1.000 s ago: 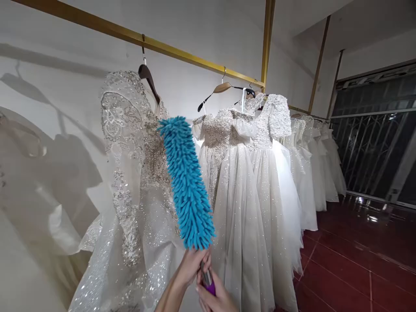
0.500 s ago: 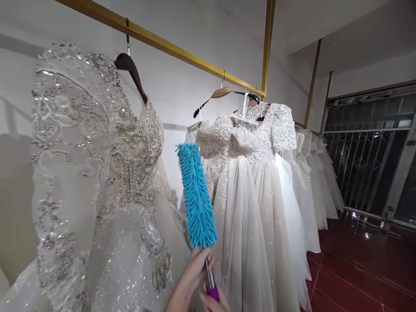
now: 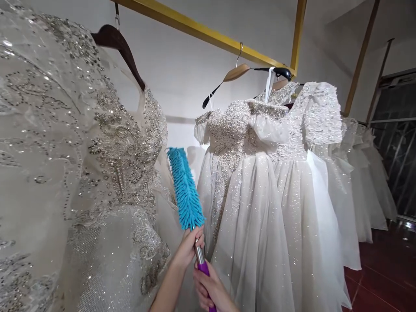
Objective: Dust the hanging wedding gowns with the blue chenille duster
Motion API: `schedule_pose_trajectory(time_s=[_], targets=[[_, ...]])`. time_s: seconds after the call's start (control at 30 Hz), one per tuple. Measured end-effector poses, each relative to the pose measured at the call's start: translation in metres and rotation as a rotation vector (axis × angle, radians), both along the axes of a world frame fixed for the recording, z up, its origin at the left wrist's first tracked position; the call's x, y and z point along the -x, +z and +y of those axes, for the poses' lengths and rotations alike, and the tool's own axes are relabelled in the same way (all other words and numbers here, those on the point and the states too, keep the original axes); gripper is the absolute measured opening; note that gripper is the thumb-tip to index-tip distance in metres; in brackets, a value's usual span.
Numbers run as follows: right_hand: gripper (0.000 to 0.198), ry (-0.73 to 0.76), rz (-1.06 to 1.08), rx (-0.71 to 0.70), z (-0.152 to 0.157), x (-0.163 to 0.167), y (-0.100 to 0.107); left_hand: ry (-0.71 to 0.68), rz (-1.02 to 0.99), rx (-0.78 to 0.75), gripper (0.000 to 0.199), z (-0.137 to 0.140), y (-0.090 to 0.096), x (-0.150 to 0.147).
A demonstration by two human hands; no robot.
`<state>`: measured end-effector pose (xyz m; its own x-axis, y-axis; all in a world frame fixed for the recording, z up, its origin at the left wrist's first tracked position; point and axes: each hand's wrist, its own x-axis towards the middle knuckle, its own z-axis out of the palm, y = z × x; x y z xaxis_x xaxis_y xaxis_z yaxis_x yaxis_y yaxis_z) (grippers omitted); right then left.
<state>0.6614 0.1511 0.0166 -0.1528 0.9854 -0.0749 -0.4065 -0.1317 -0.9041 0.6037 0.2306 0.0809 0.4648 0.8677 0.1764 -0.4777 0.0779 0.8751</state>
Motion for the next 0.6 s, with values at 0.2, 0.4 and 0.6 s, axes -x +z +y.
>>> schedule_pose_trajectory(time_s=[0.2, 0.4, 0.6], targets=[[0.014, 0.021, -0.089, -0.168, 0.019, -0.009, 0.035, 0.066, -0.001, -0.100, 0.036, -0.008, 0.051, -0.005], [0.025, 0.097, -0.151, -0.022, 0.032, -0.019, -0.002, 0.224, -0.016, -0.009, 0.044, -0.004, 0.013, -0.013], [0.026, 0.066, -0.133, -0.001, 0.029, -0.077, -0.029, 0.166, 0.123, -0.025, 0.045, -0.007, -0.009, -0.077]])
